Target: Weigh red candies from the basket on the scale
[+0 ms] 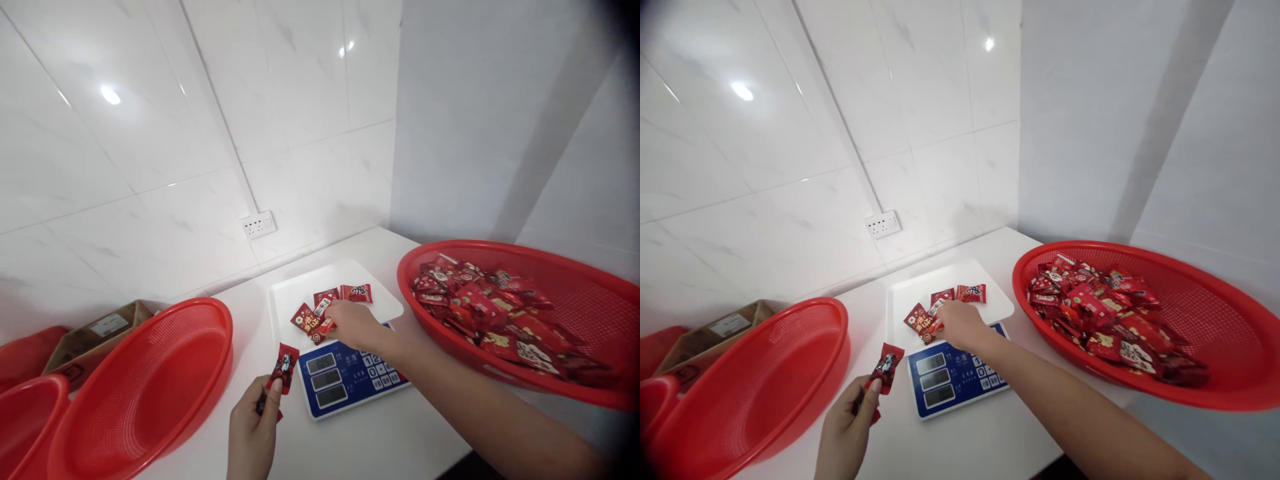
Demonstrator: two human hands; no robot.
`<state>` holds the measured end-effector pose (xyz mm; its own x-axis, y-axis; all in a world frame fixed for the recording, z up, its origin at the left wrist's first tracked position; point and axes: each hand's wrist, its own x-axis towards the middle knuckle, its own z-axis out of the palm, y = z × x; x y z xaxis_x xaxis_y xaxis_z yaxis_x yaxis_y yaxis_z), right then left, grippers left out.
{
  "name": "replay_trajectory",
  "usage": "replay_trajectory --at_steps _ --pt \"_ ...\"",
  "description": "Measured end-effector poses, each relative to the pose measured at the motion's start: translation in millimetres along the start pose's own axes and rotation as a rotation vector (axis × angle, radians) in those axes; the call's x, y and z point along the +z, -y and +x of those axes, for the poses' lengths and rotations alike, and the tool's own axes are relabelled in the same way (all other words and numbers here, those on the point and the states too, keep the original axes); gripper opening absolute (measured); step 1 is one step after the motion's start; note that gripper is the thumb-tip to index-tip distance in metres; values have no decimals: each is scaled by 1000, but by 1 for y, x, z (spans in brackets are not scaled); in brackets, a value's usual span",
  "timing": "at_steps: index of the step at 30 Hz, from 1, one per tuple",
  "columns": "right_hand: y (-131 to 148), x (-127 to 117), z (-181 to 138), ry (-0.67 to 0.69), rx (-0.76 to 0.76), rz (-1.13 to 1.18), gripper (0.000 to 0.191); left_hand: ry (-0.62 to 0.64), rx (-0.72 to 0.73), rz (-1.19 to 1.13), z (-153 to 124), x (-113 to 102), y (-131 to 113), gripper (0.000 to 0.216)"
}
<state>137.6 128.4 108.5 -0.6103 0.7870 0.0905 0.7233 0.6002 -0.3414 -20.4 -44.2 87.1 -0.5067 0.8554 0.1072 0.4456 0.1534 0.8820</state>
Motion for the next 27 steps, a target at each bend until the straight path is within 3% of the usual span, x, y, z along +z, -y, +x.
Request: replay_trajectory --at_steps 3,8,16,20,23,27 --pt "-1 -1 0 -11 7 21 11 12 -14 8 1 -3 4 41" --pt "-2 -6 -1 -42 -6 60 23 41 -25 -22 3 0 4 40" --pt "4 -1 -8 -24 -239 116 12 -22 -20 -65 -2 5 -8 38" --pt "2 2 -4 -41 -272 90 13 -32 -21 -56 -2 3 -7 39" --pt "1 -4 -2 -106 -256 139 19 -34 -25 -46 -2 1 -6 39" --pt "-2 -24 -2 -305 -142 362 22 -26 -25 -40 -3 2 -6 39"
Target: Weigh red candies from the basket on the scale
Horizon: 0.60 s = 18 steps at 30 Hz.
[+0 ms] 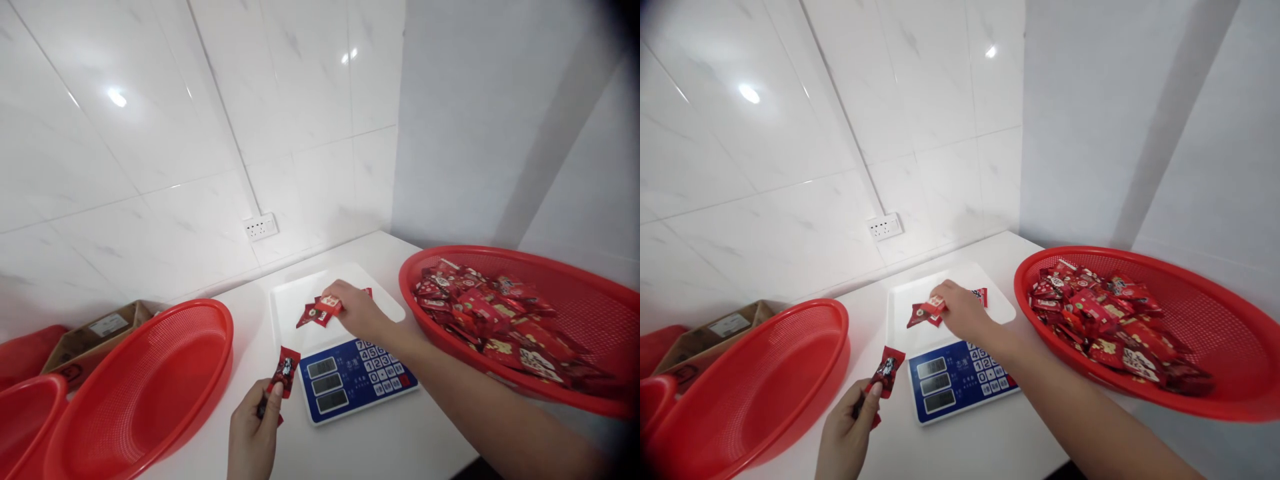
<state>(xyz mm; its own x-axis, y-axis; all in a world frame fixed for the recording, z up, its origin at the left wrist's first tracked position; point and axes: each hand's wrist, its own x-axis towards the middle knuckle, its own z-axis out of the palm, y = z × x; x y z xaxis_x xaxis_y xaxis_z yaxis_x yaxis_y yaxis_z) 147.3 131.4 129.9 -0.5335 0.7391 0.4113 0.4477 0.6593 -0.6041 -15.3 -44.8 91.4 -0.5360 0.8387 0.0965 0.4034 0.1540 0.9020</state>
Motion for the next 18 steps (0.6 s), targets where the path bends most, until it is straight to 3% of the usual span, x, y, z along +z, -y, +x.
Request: replay_trajectory --at_steps 9,16,18 --pt "-12 -15 -6 -104 67 140 22 19 2 -51 1 6 1 39" --pt "-17 -3 -18 94 112 8 10 34 -10 -45 0 8 -1 38" --pt "-17 5 -20 126 172 -139 20 42 -7 -46 0 9 -2 37"
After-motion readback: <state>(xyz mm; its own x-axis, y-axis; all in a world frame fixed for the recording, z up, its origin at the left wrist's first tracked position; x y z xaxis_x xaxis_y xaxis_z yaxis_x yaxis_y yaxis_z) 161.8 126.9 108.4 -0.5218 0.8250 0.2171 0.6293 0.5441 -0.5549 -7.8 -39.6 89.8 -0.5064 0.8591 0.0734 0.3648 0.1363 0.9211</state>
